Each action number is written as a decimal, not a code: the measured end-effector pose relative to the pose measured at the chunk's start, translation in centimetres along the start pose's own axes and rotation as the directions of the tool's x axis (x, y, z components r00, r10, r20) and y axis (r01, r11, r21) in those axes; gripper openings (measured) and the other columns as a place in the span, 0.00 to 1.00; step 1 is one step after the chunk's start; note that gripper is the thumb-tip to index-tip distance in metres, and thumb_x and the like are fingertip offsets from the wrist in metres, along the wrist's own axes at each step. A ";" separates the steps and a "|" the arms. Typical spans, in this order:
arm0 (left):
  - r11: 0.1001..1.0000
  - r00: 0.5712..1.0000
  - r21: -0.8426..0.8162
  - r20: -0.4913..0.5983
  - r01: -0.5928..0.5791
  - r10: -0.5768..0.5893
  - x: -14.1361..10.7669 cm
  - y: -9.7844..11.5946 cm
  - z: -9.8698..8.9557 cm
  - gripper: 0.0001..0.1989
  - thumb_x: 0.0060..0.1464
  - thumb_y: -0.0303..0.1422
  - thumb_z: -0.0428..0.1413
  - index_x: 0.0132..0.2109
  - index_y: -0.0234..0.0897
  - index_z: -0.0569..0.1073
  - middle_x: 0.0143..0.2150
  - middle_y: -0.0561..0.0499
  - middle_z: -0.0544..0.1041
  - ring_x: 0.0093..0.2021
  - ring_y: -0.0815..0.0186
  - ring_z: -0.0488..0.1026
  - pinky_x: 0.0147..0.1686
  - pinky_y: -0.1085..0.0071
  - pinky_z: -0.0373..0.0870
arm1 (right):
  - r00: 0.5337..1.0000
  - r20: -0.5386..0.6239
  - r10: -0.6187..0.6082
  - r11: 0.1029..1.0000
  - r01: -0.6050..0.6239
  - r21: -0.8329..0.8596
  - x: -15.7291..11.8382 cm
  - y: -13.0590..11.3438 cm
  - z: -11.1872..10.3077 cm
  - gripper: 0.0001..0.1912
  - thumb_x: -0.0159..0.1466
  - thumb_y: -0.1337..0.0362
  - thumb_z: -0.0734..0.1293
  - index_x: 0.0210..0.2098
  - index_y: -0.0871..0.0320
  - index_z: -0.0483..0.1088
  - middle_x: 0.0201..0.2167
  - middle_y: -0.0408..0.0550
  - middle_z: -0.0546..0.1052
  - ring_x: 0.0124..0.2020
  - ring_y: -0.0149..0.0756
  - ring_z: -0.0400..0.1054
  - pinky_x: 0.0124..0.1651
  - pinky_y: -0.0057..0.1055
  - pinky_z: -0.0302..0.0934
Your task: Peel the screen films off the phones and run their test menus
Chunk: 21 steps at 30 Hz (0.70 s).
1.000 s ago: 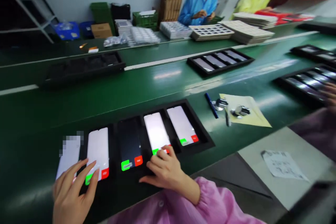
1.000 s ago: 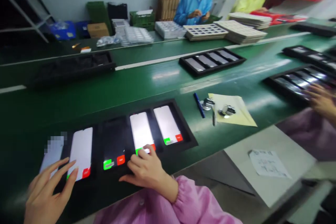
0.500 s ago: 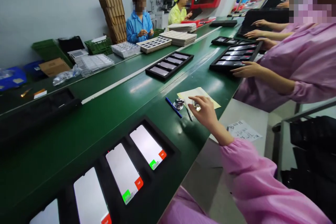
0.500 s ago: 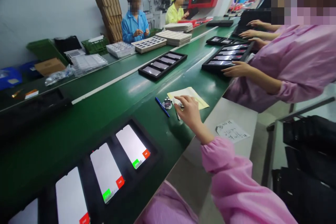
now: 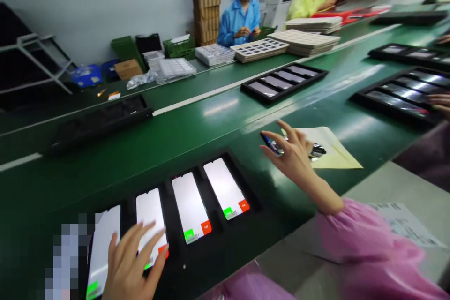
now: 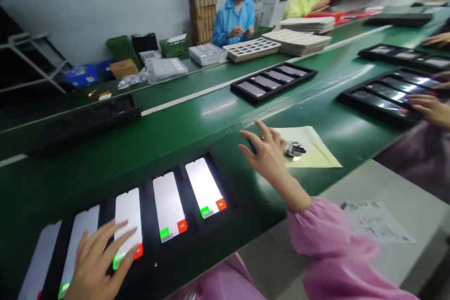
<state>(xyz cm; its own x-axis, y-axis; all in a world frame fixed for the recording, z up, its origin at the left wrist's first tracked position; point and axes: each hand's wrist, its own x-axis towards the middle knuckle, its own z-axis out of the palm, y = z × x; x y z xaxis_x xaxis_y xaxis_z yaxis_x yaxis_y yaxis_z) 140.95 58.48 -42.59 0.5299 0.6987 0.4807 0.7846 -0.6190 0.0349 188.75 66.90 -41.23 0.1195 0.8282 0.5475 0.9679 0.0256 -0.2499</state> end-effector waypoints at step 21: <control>0.957 0.921 -0.075 0.303 0.281 -0.247 12.8 -0.9 6.3 0.18 0.67 0.33 0.45 0.46 0.41 0.82 0.60 0.43 0.78 0.68 0.45 0.65 0.72 0.27 0.46 | 0.896 0.287 -0.337 0.930 0.270 0.250 1.5 -11.1 7.2 0.15 0.73 0.54 0.70 0.31 0.50 0.81 0.68 0.45 0.73 0.64 0.56 0.66 0.54 0.53 0.51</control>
<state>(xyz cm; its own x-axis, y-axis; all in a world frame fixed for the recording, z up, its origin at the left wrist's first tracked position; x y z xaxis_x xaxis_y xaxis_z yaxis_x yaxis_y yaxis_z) 149.06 70.30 -41.98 0.3917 0.9045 0.1687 0.8754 -0.4228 0.2343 176.63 71.92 -43.40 -0.2828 0.8948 0.3455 0.8771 0.3870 -0.2845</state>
